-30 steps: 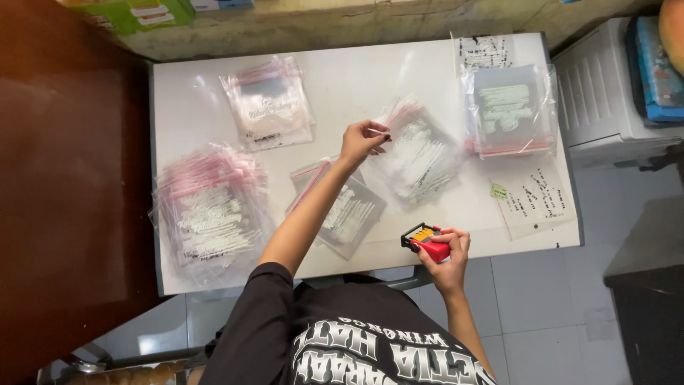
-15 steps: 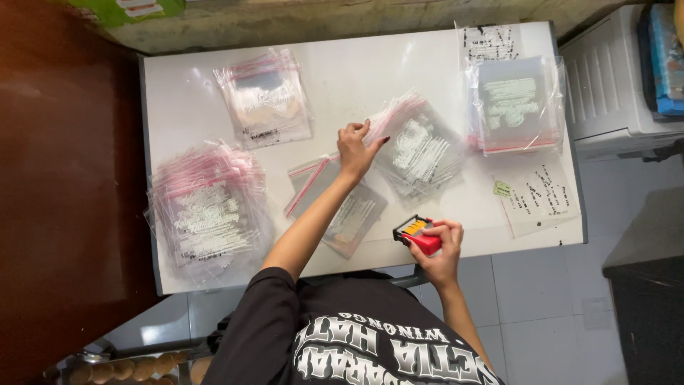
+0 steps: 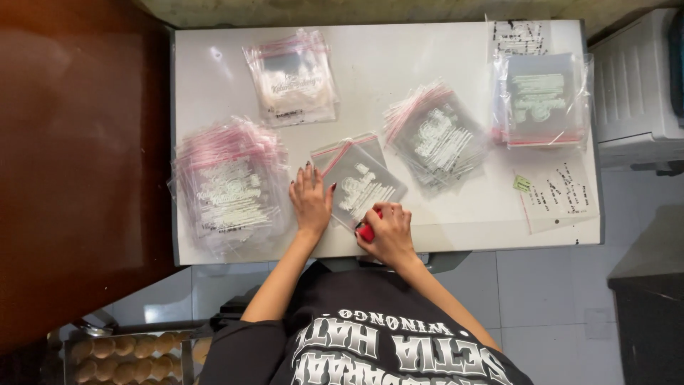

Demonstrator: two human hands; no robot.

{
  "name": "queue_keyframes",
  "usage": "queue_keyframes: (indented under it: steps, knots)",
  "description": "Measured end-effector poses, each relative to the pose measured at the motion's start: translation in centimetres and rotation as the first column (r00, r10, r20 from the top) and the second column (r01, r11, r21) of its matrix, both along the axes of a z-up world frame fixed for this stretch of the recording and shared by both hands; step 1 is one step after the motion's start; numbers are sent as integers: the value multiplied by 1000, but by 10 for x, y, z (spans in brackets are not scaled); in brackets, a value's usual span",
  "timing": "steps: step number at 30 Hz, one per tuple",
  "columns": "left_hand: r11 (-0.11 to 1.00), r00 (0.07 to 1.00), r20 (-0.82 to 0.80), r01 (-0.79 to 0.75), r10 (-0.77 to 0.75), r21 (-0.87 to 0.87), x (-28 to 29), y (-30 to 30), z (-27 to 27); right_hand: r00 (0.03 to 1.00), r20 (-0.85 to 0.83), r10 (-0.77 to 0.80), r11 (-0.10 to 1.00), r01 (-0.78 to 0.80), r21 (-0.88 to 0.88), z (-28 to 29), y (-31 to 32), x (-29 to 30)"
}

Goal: Stamping plastic bakery bags with a red ink stamp.

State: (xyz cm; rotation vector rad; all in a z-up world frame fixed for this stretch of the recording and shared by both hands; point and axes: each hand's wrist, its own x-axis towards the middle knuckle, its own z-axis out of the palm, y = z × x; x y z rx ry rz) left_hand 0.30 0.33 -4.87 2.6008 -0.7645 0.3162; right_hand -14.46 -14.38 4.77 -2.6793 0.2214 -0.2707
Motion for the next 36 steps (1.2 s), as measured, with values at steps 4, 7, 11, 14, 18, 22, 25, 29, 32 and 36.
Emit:
queue_keyframes:
  steps: [4,7,11,14,18,22,25,29,32,36]
  knots:
    - [998,1000,5,3,-3,64,-11,-2,-1,1000,-15,-4,1000,4,-10,1,3,1]
    - [999,999,25,38,-38,4,-14,-3,12,1000,7,-7,1000,7,-11,-9,2,3]
    - [983,996,39,83,-77,-165,-18,0,33,1000,-11,-12,1000,12,-17,-19,2,1]
    - [959,997,27,81,-77,-272,-11,-2,47,1000,9,-9,1000,9,-26,-7,2,2]
    - [904,954,-286,-41,-92,-426,-12,-3,45,1000,3,1,1000,-1,-31,-26,-1,2]
    - [768,878,-443,-156,-180,-622,-4,-4,50,999,-30,-16,997,14,-74,-9,1,1]
    - [685,816,-518,-224,-258,-693,-1,-3,47,999,42,12,1000,-12,-9,9,-14,-11]
    - [578,651,-620,-325,-437,-748,17,4,38,992,49,-116,973,104,204,9,-53,-45]
    - [513,579,-609,-346,-542,-785,29,2,51,964,71,-258,943,235,236,5,-77,-77]
    - [491,534,-612,-369,-583,-789,44,-15,74,922,115,-370,901,325,287,-3,-95,-108]
